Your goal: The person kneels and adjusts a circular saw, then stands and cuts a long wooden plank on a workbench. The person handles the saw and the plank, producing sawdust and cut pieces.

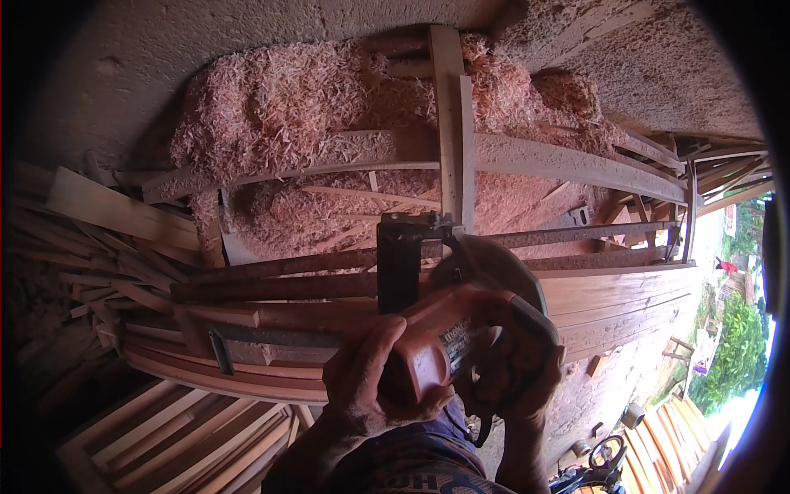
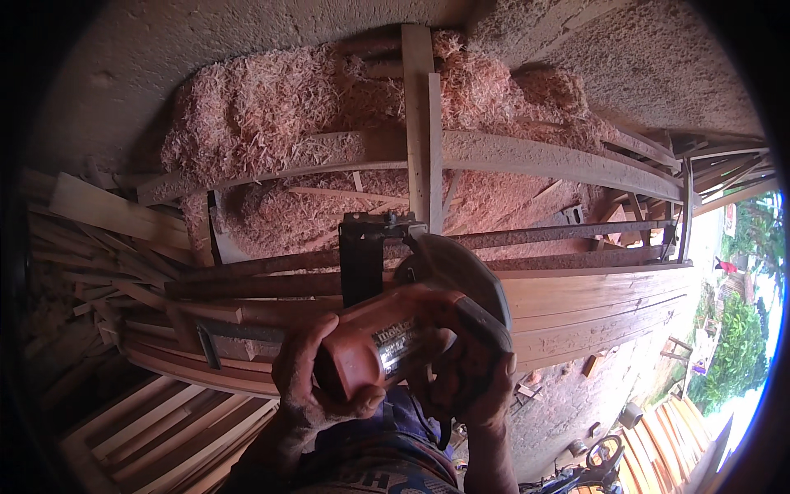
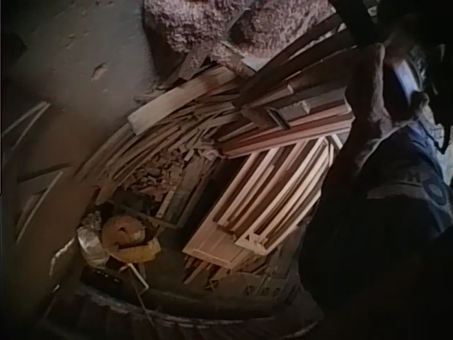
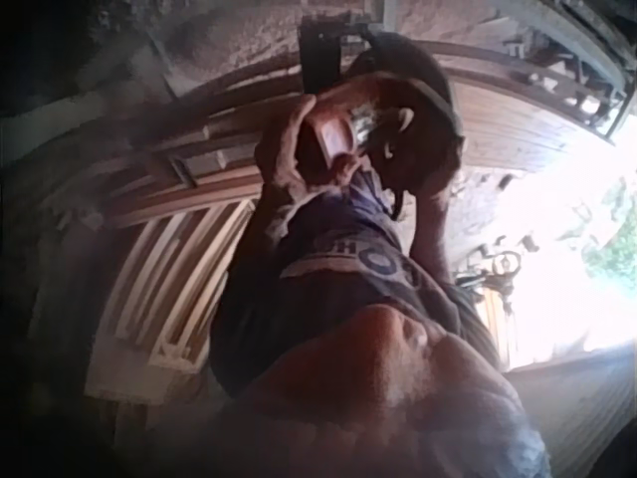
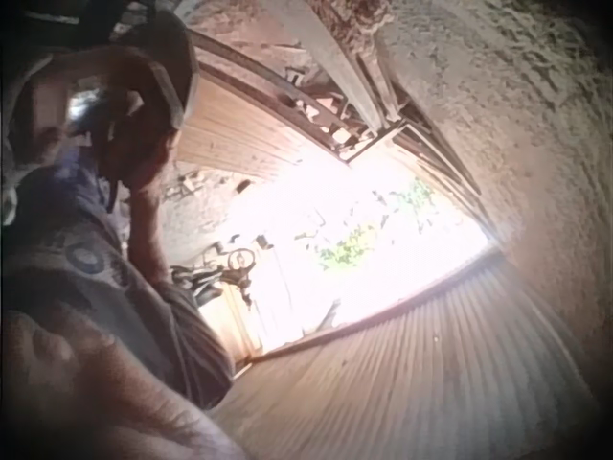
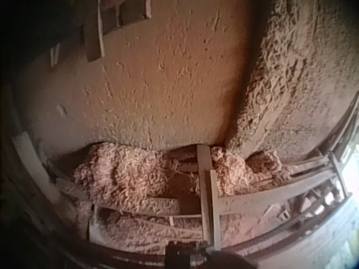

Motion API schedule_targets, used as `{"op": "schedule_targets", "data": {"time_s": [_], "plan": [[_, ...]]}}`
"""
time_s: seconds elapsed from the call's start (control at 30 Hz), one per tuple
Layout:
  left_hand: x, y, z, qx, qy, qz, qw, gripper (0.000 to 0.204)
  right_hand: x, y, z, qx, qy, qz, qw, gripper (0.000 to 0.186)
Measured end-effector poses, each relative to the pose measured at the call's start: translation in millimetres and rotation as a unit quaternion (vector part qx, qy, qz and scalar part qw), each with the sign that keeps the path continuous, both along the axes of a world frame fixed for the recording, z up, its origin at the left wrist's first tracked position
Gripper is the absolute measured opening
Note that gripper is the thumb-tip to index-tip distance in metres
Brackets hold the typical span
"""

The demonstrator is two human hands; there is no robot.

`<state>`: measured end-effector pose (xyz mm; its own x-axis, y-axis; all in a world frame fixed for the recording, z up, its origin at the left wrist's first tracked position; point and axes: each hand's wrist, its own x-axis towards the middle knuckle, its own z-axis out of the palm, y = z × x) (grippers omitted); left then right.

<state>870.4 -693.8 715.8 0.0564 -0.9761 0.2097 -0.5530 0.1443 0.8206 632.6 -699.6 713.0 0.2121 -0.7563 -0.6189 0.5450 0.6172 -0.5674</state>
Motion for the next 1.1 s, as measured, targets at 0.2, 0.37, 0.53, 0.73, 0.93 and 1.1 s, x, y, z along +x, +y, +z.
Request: {"op": "schedule_targets", "data": {"time_s": [0.2,0.37,0.53,0.73,0.93,1.1], "plan": [[0,-10,8,-0.010,0.000,0.010,1.000,0.084,9,-14,4,-0.022,0.044,0.009,0.999,0.102],[0,-14,4,-0.026,0.013,0.016,0.999,0.084,8,-20,-1,-0.079,0.030,0.035,0.996,0.096],[-2,-17,2,-0.038,0.009,0.022,0.999,0.083,8,-17,-4,-0.043,0.027,-0.003,0.999,0.097],[-1,-14,-5,-0.023,0.017,0.015,0.999,0.088,10,-24,-5,-0.079,0.028,0.012,0.996,0.098],[0,-16,-4,-0.018,0.028,0.010,0.999,0.089,15,-31,4,-0.078,0.079,0.025,0.993,0.097],[0,-15,-7,-0.029,0.032,0.013,0.999,0.090,13,-30,2,-0.069,0.063,0.038,0.995,0.097]]}}
